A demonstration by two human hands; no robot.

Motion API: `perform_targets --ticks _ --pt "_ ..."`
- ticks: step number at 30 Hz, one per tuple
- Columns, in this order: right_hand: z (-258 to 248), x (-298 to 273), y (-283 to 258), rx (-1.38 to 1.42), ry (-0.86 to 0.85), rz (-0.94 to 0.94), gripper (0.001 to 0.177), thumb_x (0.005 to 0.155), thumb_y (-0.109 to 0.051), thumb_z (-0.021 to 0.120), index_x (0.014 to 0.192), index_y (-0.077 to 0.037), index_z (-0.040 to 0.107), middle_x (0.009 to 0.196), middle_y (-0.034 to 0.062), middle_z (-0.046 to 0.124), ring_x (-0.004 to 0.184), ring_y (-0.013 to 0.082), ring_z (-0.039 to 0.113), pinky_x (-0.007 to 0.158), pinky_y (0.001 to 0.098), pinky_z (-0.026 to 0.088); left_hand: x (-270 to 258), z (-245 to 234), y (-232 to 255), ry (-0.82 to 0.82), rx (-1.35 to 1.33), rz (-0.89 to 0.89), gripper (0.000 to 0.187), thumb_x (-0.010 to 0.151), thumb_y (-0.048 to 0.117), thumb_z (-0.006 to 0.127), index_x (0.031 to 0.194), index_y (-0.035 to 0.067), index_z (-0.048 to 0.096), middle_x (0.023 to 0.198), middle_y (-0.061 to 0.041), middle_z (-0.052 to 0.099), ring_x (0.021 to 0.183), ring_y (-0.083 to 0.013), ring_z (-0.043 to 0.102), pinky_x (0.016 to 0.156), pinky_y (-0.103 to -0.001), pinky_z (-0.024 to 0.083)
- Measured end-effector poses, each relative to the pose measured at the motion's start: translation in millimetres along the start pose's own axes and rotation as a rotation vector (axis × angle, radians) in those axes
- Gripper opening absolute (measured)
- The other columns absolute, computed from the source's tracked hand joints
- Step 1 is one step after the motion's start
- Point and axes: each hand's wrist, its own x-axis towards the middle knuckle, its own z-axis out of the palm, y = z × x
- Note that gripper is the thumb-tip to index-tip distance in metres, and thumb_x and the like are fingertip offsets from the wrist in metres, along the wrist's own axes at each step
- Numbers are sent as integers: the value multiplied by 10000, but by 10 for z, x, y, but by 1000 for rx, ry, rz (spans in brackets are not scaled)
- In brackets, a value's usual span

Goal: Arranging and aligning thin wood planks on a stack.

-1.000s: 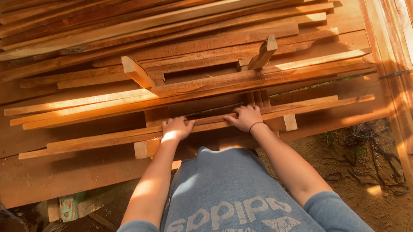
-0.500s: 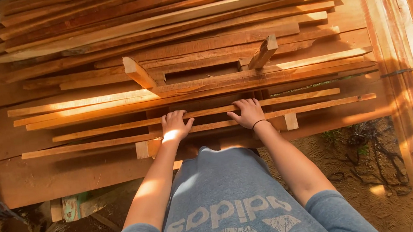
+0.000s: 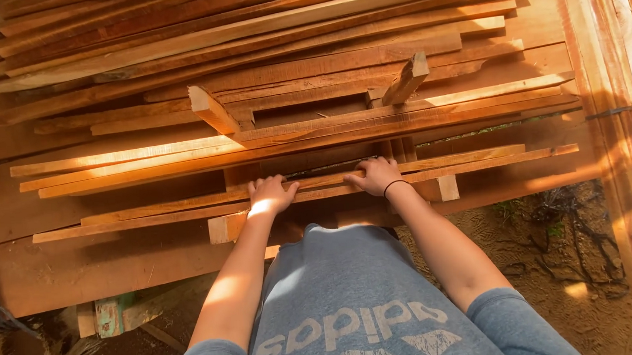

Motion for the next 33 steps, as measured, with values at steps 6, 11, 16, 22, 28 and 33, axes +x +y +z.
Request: perform_targets --ticks 6,11,16,22,28,33 --pt "237 228 174 67 174 -48 488 962 -585 596 1256 -204 514 1279 72 657 1344 288 539 1245 571 157 143 84 18 87 39 -9 547 998 512 533 1459 216 528 1451 -60 562 1430 -283 412 1236 -615 -27" --pt "-9 -34 93 90 295 -116 495 949 -535 653 1322 -223 564 1288 23 633 1309 268 556 1233 558 246 58 5 52 162 -60 61 449 999 486 586 1375 241 594 1373 -31 607 1380 -269 480 1241 -600 62" --pt "-87 -16 12 -26 186 -101 598 997 -684 485 1394 -247 578 1368 19 628 1347 235 540 1231 488 237 -100 -99 93 130 -41 94 621 1028 627 439 1464 195 529 1459 -77 562 1430 -271 430 1257 -556 86" --pt "-2 -190 -61 -78 -4 -103 797 922 -807 449 1410 -196 602 1368 42 677 1325 265 581 1191 487 315 -291 11 82 44 24 48 704 1017 711 273 1403 200 565 1393 -52 611 1367 -239 494 1201 -471 254" --pt "37 -168 -60 -89 15 -78 796 893 -825 455 1403 -231 595 1378 6 661 1333 243 567 1185 471 317 -179 79 45 81 82 59 615 984 665 382 1381 229 558 1376 -22 611 1343 -230 499 1172 -465 281" --pt "170 -152 20 82 501 -231 583 935 -628 628 1349 -218 637 1307 3 635 1229 239 616 1062 442 453 -1 260 -65 334 -91 174 554 1024 589 454 1439 228 520 1418 -6 577 1332 -234 534 1155 -475 351"
